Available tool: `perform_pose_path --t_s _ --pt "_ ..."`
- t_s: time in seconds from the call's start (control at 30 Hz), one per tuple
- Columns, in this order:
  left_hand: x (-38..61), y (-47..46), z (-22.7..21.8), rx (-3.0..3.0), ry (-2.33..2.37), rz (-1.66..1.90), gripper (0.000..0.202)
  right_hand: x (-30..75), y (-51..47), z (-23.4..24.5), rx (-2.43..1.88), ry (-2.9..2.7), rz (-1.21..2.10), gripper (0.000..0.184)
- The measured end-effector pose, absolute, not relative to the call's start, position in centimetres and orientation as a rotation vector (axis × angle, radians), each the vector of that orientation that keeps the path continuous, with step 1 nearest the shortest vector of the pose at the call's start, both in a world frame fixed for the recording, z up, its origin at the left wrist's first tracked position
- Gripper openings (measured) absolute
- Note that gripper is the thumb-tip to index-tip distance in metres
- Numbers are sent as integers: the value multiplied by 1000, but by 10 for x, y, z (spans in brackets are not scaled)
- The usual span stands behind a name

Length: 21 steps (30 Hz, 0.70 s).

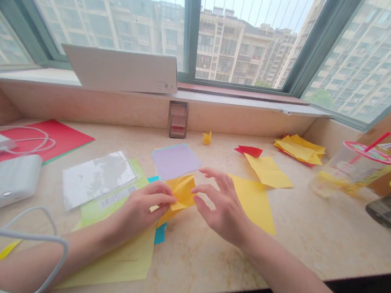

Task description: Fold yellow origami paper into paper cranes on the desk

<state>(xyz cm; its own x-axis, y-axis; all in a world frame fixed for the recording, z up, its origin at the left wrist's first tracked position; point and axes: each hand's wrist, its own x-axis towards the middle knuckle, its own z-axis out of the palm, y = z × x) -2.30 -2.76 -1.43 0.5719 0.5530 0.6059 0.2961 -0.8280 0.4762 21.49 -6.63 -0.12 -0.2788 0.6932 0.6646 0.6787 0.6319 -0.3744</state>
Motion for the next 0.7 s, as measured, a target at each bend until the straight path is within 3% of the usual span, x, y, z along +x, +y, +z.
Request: perform_pose_path --t_s 0.23,0.4,0.7 --pt "-23 -32 -6 2467 751 882 21 224 -55 -3 -930 -2537 293 18" --pt "-31 -39 9 2802 721 587 17 222 -56 -3 -910 -2551 406 18" --pt "-34 -37 9 3000 499 372 20 220 -54 -2 -1004 -2427 471 15"
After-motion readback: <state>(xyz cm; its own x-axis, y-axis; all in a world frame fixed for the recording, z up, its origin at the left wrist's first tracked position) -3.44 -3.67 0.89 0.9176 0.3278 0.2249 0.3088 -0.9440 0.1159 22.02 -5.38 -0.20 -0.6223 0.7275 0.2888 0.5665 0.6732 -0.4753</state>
